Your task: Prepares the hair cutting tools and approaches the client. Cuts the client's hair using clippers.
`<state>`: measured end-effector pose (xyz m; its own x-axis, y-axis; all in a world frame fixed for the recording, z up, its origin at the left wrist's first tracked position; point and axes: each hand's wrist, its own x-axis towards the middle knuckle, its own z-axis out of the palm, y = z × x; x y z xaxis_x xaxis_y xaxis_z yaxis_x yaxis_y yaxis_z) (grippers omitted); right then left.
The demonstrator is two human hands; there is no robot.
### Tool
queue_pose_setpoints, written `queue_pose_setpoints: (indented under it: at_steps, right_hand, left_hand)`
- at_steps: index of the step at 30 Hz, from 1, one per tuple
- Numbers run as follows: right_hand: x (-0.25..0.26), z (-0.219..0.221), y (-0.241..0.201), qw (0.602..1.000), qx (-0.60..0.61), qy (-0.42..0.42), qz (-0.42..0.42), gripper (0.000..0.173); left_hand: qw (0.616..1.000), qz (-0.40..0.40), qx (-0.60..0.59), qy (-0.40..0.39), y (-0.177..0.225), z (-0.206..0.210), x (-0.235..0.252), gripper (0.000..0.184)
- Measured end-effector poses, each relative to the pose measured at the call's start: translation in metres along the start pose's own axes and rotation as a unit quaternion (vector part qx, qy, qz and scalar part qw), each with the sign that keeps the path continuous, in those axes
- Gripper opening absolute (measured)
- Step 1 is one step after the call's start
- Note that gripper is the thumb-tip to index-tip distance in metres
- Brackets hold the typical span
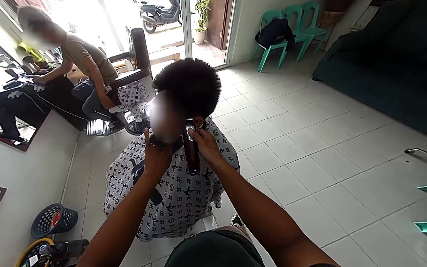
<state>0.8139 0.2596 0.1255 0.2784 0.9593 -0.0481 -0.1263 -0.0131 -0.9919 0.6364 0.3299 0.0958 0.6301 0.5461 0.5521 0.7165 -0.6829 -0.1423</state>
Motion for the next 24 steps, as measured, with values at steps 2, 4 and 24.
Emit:
queue_pose_setpoints:
  at_steps: [2, 4, 24]
  right_hand:
    - [0.001, -0.001, 0.000, 1.000, 0.003, -0.005, 0.003, 0.037]
    - [0.002, -0.001, 0.000, 1.000, 0.011, -0.011, 0.020, 0.038]
    - [-0.106, -0.085, 0.080, 0.971, 0.230, -0.025, 0.066, 0.056]
  left_hand:
    - [1.000, 0.000, -0.006, -0.004, 0.000, 0.000, 0.000, 0.059]
    - [1.000, 0.000, -0.008, 0.002, 0.000, 0.000, 0.001, 0.057]
    - [0.898, -0.042, -0.359, -0.252, 0.023, -0.074, 0.033, 0.026]
